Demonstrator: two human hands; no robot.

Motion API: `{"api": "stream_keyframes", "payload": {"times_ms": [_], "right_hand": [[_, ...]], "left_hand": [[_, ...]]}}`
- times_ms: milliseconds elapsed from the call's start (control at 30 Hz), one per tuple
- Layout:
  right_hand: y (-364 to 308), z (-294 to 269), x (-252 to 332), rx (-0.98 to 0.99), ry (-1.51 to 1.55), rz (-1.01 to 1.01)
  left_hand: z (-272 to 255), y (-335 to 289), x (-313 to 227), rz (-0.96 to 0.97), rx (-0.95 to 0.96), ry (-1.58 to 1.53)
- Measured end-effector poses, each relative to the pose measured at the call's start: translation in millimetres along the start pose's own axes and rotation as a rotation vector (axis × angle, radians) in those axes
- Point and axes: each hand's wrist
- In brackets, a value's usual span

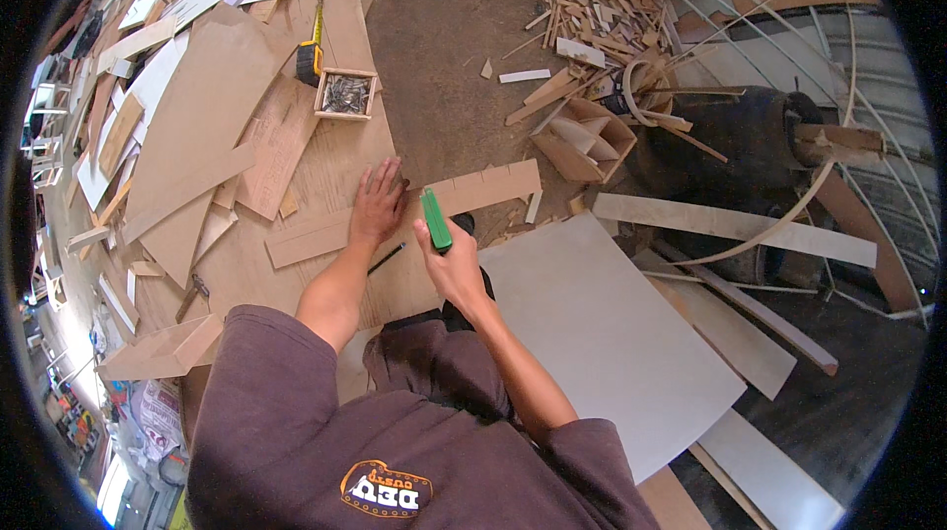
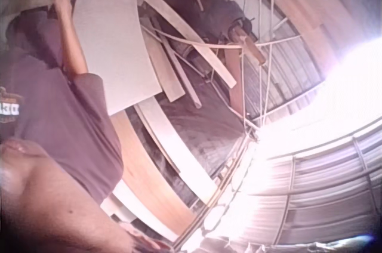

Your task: The person saws a rectangular piece of wood with a manual hand saw. The person holds the wood steady with one hand while moving the saw back and forth with the other.

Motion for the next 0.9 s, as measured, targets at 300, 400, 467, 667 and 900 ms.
{"api": "stream_keyframes", "payload": {"times_ms": [300,400,467,667,900], "right_hand": [[-25.1,5.7,27.5,0.029,-0.017,-0.024],[-43.2,-0.2,32.8,0.023,0.012,-0.06],[-38.3,-4.2,42.4,0.041,-0.006,0.017],[-45.2,-8.1,31.2,-0.035,0.052,-0.046],[-14.7,9.1,6.7,0.005,0.005,-0.022]], "left_hand": [[-6.6,-0.8,-1.8,-0.007,0.079,0.072],[-9.2,-3.0,-4.0,-0.04,0.089,0.123],[-3.2,-2.9,-6.1,-0.085,0.024,0.149],[-0.4,-9.8,-2.2,-0.078,-0.048,0.068],[13.6,-4.0,4.6,-0.221,0.105,0.032]]}}
Point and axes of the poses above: each hand's wrist, its own y-axis towards the middle knuckle, its own z-axis out of the palm, x = y × z, and after that the axes turned 11 degrees about -z, right-handed
